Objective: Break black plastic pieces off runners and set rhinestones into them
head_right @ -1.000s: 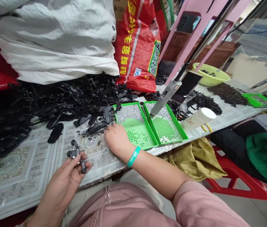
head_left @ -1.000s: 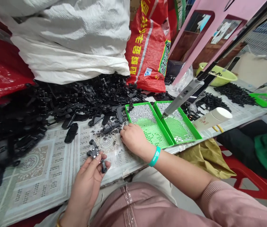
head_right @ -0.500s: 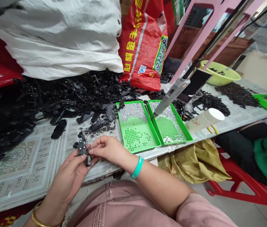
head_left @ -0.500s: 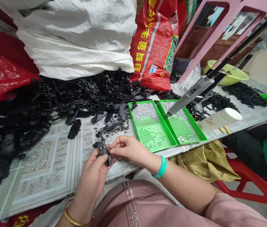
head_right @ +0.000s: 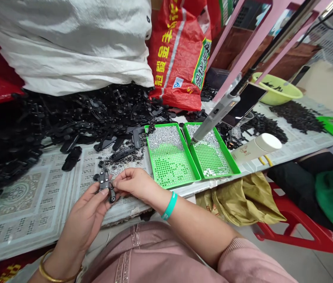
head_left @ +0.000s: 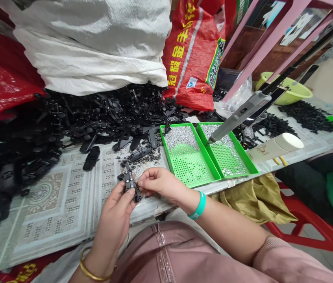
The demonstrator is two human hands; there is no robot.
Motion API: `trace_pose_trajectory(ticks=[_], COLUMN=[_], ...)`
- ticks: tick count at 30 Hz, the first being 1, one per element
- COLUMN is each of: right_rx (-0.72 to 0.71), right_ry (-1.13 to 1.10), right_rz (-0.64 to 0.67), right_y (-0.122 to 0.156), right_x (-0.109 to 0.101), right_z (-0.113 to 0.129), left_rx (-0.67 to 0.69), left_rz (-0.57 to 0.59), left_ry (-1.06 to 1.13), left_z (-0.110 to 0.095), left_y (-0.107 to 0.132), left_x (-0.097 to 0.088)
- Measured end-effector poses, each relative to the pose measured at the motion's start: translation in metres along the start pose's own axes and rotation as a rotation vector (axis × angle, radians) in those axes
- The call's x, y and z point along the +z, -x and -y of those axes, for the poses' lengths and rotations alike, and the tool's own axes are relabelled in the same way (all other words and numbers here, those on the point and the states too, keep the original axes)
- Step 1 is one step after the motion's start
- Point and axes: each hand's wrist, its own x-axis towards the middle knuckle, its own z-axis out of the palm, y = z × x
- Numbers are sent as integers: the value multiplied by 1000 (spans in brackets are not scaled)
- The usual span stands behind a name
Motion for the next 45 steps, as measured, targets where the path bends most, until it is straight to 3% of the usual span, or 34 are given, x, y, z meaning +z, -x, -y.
trace_pose_trajectory(ticks=[3,10,23,32,38,42,45], right_rx=[-26,-152,-270,-521,-230,-131,19], right_ry=[54,186,106,447,-28,-245,-290], right_rz=[-4,-60,-108,-211,-52,-13,170], right_y=[0,2,7,11,7,6,4], right_x=[0,2,0,-6,-4,-1,1], right_z=[-1,-7,-27,-33,-28,-21,-11], left_rx=[20,0,-75,-89,-23,-149,-233], left_rz=[-78,-52,-13,-7,12,187,295], left_ry=[-17,30,170,185,108,176,178], left_z=[1,4,5,7,6,7,7], left_y=[0,0,-2,0,1,8,14], left_x=[-1,0,4,5,1,2,0])
